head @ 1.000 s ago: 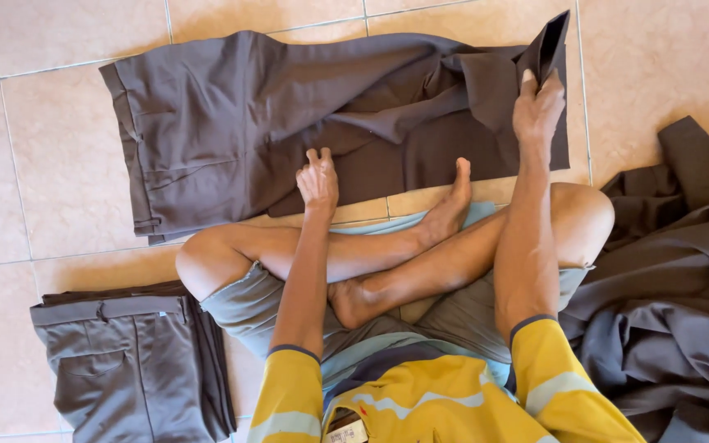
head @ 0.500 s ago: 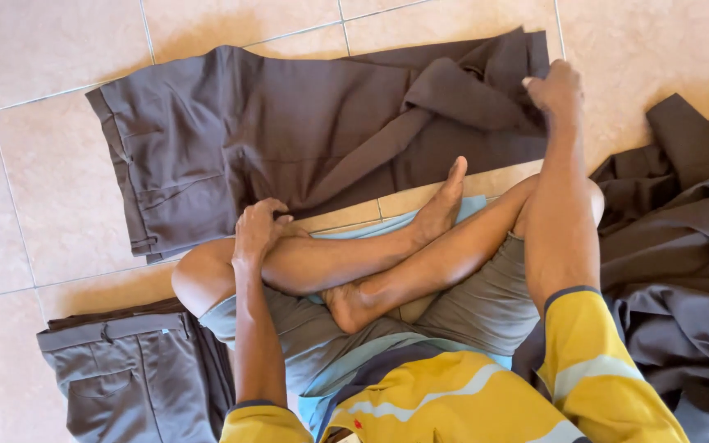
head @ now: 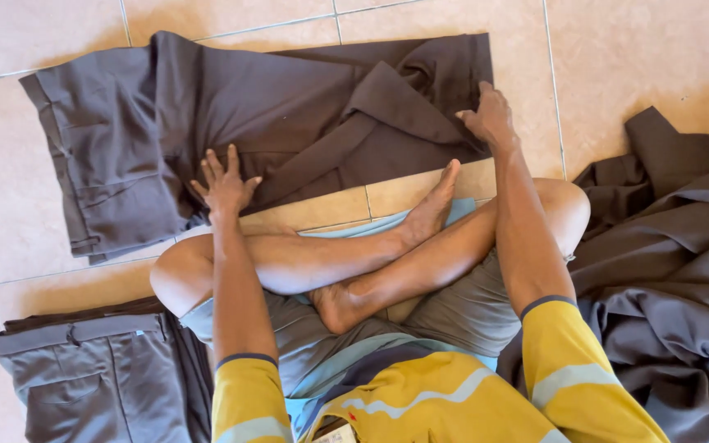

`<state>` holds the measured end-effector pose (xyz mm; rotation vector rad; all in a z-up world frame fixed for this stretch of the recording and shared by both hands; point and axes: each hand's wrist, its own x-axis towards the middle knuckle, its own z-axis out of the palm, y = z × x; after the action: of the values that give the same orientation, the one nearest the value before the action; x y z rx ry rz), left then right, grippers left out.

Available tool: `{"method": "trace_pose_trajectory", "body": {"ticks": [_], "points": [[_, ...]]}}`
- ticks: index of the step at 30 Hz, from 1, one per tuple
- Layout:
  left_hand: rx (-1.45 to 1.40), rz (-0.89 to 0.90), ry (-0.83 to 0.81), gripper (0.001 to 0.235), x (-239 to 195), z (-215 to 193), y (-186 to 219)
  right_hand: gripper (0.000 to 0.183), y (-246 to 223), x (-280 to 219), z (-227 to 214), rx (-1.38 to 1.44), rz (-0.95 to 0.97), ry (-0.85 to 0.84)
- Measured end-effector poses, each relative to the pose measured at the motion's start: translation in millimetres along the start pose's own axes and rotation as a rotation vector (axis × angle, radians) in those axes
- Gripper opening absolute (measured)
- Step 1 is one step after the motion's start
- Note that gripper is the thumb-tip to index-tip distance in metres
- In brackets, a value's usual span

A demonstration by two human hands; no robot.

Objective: Folding brown trousers and stacking them neatly on the floor.

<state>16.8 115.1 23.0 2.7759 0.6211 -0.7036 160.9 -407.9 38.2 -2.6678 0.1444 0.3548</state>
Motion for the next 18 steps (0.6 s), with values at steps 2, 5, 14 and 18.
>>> {"method": "trace_pose_trajectory", "body": {"ticks": [2, 5, 14, 18], "points": [[-0.038, -0.085, 0.012, 0.095, 0, -11, -23, 0.070, -24, -19, -1, 0.125, -0.073, 0.005], [-0.012, -0.187, 0.168, 0.093, 13, 16, -49, 0.059, -72, -51, -14, 0.261, -0.242, 0.024], [-0.130, 0.144, 0.138, 0.072, -50, 34, 27, 0.014, -41, -14, 24, -0.205, -0.450, 0.022], [-0.088, 0.193, 0.147, 0.079, -42, 50, 21, 0.013, -58, -42, -59, 0.601, -0.314, 0.152]]}}
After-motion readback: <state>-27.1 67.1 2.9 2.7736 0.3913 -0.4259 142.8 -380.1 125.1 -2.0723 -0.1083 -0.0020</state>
